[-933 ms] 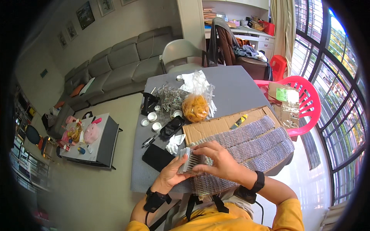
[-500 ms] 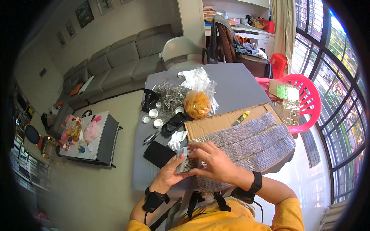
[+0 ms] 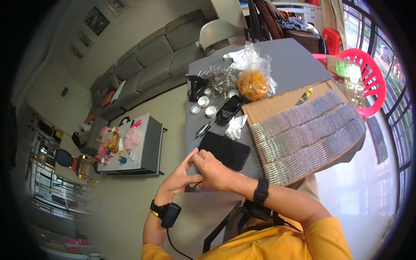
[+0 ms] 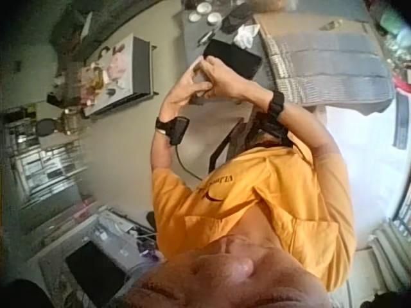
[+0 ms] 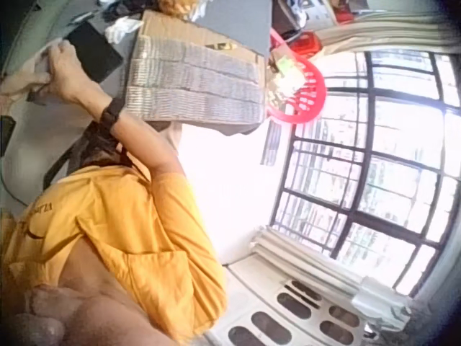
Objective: The person is at a table sorting and assembling small metal components using a utility knife while wearing wrist trackers.
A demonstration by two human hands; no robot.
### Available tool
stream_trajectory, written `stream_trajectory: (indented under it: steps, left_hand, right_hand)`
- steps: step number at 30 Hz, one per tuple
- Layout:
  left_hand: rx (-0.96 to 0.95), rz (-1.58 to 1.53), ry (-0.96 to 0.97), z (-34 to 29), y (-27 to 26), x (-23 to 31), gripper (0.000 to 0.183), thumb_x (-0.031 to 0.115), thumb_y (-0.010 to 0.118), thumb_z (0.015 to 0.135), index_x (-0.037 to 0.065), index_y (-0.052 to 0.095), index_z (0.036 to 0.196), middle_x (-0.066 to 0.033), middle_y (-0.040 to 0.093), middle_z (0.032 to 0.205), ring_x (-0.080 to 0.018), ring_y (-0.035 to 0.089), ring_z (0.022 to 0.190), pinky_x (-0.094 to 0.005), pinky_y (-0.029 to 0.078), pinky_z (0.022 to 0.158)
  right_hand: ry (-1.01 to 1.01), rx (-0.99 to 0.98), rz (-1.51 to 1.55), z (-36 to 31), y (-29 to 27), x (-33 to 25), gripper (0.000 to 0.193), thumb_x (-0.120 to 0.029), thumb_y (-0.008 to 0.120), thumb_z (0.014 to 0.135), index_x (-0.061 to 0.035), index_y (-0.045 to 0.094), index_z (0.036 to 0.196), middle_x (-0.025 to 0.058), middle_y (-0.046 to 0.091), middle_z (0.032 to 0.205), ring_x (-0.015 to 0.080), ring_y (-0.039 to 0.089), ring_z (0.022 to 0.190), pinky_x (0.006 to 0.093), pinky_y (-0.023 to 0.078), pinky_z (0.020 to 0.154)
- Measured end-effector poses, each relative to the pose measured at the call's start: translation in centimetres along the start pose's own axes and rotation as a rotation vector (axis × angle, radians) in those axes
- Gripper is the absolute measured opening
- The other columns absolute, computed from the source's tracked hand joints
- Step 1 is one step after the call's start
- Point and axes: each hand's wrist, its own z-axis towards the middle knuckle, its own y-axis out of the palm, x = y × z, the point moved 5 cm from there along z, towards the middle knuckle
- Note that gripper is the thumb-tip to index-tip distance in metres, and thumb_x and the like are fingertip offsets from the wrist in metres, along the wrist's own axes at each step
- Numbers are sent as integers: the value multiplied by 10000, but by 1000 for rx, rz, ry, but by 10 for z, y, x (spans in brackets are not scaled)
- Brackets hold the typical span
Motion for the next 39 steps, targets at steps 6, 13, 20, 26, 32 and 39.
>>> stream_trajectory:
  steps: [6, 13, 20, 26, 32, 39]
  left_hand:
    - [421, -51, 330, 1, -11, -26, 623, 185, 641, 779, 23, 319, 1287, -85, 509, 1041, -185, 466, 1022, -309, 344, 908]
    - [913, -161, 534, -6, -1, -41, 298, 196, 437, 908, 4, 445, 1137, -73, 501, 996, -137, 450, 948, -298, 347, 870]
    - [880, -214, 549, -11, 1, -42, 421, 245, 353, 919, 13, 354, 1270, -153, 467, 1224, -240, 410, 1130, -371, 251, 999]
    - [837, -322, 524, -10, 5, -39, 563, 290, 319, 924, 72, 63, 1376, -175, 358, 1323, -270, 274, 1260, -387, 160, 1047]
    - [801, -387, 546, -9, 5, -44, 587, 313, 299, 926, 75, 19, 1384, -186, 332, 1337, -268, 260, 1265, -380, 141, 1051]
    - [929, -232, 490, -6, 8, -40, 528, 177, 311, 916, 27, 82, 1367, -190, 452, 1230, -263, 407, 1162, -359, 272, 995]
  right_hand:
    - [139, 182, -4, 9, 28, 40, 579, -134, 790, 502, -32, 430, 945, 153, 421, 897, 347, 440, 891, 402, 407, 773]
    - [-5, 150, 88, 5, 46, 36, 620, -124, 711, 590, -8, 411, 1121, 168, 445, 1030, 329, 434, 1004, 352, 378, 876]
    - [303, 439, 525, 1, 59, 50, 430, -193, 386, 910, 1, 309, 1286, 168, 519, 1171, 231, 511, 1070, 296, 374, 912]
    - [259, 531, 622, 6, 57, 56, 431, -125, 378, 916, -18, 278, 1321, 140, 456, 1239, 191, 449, 1114, 280, 330, 952]
    - [307, 525, 456, 4, 57, 46, 371, -128, 386, 910, -10, 386, 1261, 136, 535, 1145, 184, 493, 1070, 277, 360, 922]
    - [346, 545, 418, 3, 54, 43, 290, -133, 428, 871, -12, 527, 1116, 147, 630, 955, 222, 612, 910, 294, 470, 765]
